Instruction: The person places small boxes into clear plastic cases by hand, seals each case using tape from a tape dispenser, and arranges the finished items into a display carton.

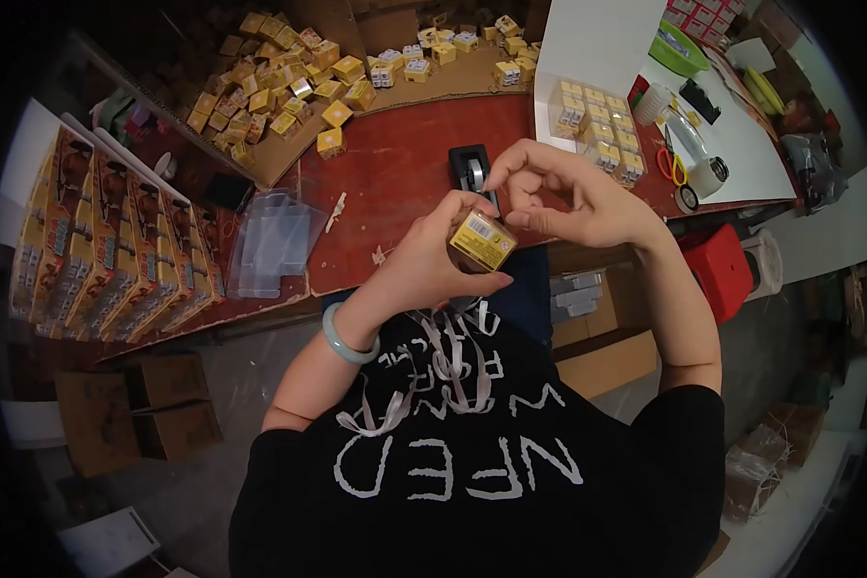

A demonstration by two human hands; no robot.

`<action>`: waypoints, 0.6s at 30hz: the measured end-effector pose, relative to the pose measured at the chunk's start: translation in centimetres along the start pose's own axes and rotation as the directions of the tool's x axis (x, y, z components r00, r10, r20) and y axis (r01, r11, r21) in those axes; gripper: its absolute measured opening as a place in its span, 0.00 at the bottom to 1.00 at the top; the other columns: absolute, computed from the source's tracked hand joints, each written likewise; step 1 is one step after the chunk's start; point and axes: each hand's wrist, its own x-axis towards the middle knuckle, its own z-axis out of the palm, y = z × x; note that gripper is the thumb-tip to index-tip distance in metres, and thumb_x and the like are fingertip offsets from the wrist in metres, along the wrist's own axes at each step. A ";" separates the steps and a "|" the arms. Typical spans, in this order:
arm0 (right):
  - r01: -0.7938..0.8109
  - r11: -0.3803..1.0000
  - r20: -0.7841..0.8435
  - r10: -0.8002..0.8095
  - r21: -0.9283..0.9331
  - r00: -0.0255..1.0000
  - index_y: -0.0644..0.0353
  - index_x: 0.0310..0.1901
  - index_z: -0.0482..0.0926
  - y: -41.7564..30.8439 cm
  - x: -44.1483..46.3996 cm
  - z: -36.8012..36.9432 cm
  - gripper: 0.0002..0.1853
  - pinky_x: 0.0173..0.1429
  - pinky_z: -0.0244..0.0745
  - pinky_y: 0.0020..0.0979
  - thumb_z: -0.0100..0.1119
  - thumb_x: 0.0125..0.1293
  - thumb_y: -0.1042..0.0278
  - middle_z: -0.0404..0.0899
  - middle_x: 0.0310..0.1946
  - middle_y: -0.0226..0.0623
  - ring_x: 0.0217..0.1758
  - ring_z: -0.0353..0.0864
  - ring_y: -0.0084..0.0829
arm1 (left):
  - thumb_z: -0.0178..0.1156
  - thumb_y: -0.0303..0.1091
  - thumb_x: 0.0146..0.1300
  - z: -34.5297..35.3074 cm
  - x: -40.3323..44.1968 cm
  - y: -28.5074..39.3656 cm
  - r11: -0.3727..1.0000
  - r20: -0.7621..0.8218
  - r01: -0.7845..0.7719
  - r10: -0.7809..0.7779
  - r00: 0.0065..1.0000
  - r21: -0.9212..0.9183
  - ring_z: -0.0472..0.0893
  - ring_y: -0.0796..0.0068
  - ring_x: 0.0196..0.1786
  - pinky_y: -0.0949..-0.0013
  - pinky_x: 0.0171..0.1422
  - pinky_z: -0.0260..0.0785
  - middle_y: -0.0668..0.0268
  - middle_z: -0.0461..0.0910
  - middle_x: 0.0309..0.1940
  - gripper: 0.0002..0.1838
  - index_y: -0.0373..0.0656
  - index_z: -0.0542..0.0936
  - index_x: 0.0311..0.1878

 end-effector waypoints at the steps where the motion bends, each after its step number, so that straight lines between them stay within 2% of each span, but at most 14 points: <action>1: -0.040 0.998 0.032 0.038 0.039 0.999 0.63 0.54 0.72 -0.1 0.3 0.1 0.16 0.37 0.63 0.19 0.60 0.66 0.80 0.68 0.25 0.22 0.31 0.66 0.12 | 0.78 0.32 0.47 -0.1 0.1 0.0 0.996 -0.010 -0.053 0.053 0.999 0.075 0.83 0.72 0.37 0.70 0.40 0.76 0.59 0.82 0.44 0.35 0.41 0.67 0.56; 2: -0.080 0.994 0.065 0.075 0.076 0.995 0.63 0.53 0.72 -0.2 0.6 0.1 0.15 0.37 0.63 0.18 0.61 0.65 0.80 0.69 0.26 0.22 0.31 0.66 0.12 | 0.78 0.32 0.46 -0.1 0.2 0.0 0.983 -0.017 -0.104 0.108 0.994 0.150 0.84 0.70 0.43 0.67 0.46 0.77 0.57 0.82 0.45 0.36 0.40 0.67 0.56; 4: -0.095 0.989 0.092 0.085 0.115 0.992 0.63 0.51 0.72 0.5 0.9 0.1 0.15 0.37 0.63 0.18 0.62 0.64 0.81 0.69 0.25 0.23 0.30 0.66 0.13 | 0.78 0.33 0.47 -0.1 0.2 0.2 0.988 -0.004 -0.052 0.053 0.999 0.144 0.83 0.66 0.51 0.64 0.55 0.74 0.56 0.82 0.46 0.36 0.38 0.67 0.56; 6: -0.137 0.984 0.094 0.126 0.118 0.988 0.63 0.51 0.71 1.2 1.1 0.1 0.17 0.37 0.64 0.18 0.63 0.63 0.82 0.69 0.25 0.23 0.30 0.66 0.13 | 0.77 0.30 0.48 0.1 0.3 0.2 0.992 0.004 -0.040 0.040 0.999 0.116 0.81 0.71 0.45 0.69 0.47 0.72 0.57 0.81 0.46 0.36 0.38 0.67 0.57; 7: -0.172 0.980 0.081 0.164 0.100 0.983 0.62 0.52 0.71 1.5 1.2 -0.1 0.18 0.37 0.64 0.18 0.64 0.62 0.82 0.70 0.25 0.23 0.30 0.67 0.13 | 0.77 0.28 0.49 0.3 0.3 0.1 0.994 0.005 -0.055 0.055 0.998 0.090 0.80 0.78 0.35 0.75 0.35 0.71 0.59 0.80 0.46 0.36 0.38 0.66 0.58; 9: -0.219 0.970 0.056 0.214 0.105 0.975 0.62 0.53 0.70 1.5 1.2 -0.2 0.21 0.37 0.65 0.19 0.66 0.60 0.82 0.70 0.26 0.24 0.30 0.68 0.13 | 0.76 0.27 0.52 0.4 0.4 0.2 0.996 0.021 -0.071 0.070 0.997 0.045 0.81 0.84 0.28 0.80 0.27 0.72 0.61 0.79 0.46 0.35 0.38 0.65 0.60; 11: -0.237 0.960 0.034 0.235 0.148 0.971 0.61 0.54 0.69 1.2 1.1 -0.3 0.25 0.38 0.65 0.20 0.69 0.58 0.81 0.71 0.27 0.24 0.32 0.69 0.14 | 0.74 0.31 0.57 0.3 0.3 0.4 0.996 0.028 -0.088 0.089 0.996 -0.008 0.82 0.80 0.35 0.77 0.35 0.74 0.60 0.79 0.46 0.33 0.37 0.65 0.60; 14: -0.075 0.981 -0.092 0.093 0.178 0.991 0.60 0.57 0.67 4.7 1.2 -0.8 0.29 0.42 0.69 0.20 0.72 0.56 0.80 0.75 0.33 0.27 0.38 0.74 0.15 | 0.69 0.41 0.64 0.6 0.5 -0.7 0.972 -0.047 -0.179 0.174 0.984 -0.149 0.82 0.69 0.51 0.65 0.55 0.74 0.57 0.81 0.47 0.29 0.38 0.66 0.58; 15: -0.107 0.910 -0.096 0.158 0.401 0.983 0.58 0.59 0.65 6.5 1.0 -0.2 0.32 0.49 0.73 0.22 0.73 0.55 0.79 0.77 0.42 0.31 0.46 0.79 0.19 | 0.59 0.37 0.72 0.5 0.3 -1.0 0.986 -0.024 -0.160 0.159 0.987 -0.053 0.77 0.74 0.58 0.71 0.61 0.69 0.59 0.77 0.53 0.24 0.38 0.63 0.63; 16: -0.123 0.776 -0.022 0.174 0.618 0.985 0.57 0.63 0.63 7.4 1.1 0.8 0.35 0.56 0.75 0.24 0.72 0.56 0.78 0.76 0.52 0.37 0.55 0.79 0.26 | 0.58 0.35 0.72 0.8 0.4 -1.6 0.975 -0.061 -0.217 0.214 0.975 -0.046 0.76 0.74 0.58 0.71 0.61 0.69 0.59 0.76 0.55 0.23 0.37 0.63 0.64; 17: -0.188 0.591 0.048 0.244 0.784 0.968 0.57 0.65 0.62 6.7 0.8 1.7 0.34 0.60 0.75 0.29 0.69 0.60 0.77 0.74 0.56 0.40 0.60 0.77 0.32 | 0.57 0.33 0.73 1.4 0.3 -2.2 0.961 -0.096 -0.273 0.268 0.959 -0.039 0.76 0.74 0.59 0.71 0.61 0.69 0.58 0.75 0.56 0.23 0.37 0.62 0.64; 18: -0.147 0.425 0.059 0.215 0.893 0.975 0.57 0.66 0.63 9.3 0.7 2.4 0.30 0.63 0.74 0.33 0.63 0.64 0.76 0.73 0.59 0.43 0.63 0.76 0.36 | 0.57 0.33 0.73 1.6 0.0 -2.7 0.963 -0.097 -0.226 0.214 0.972 -0.144 0.74 0.74 0.61 0.70 0.64 0.67 0.58 0.73 0.58 0.24 0.37 0.60 0.65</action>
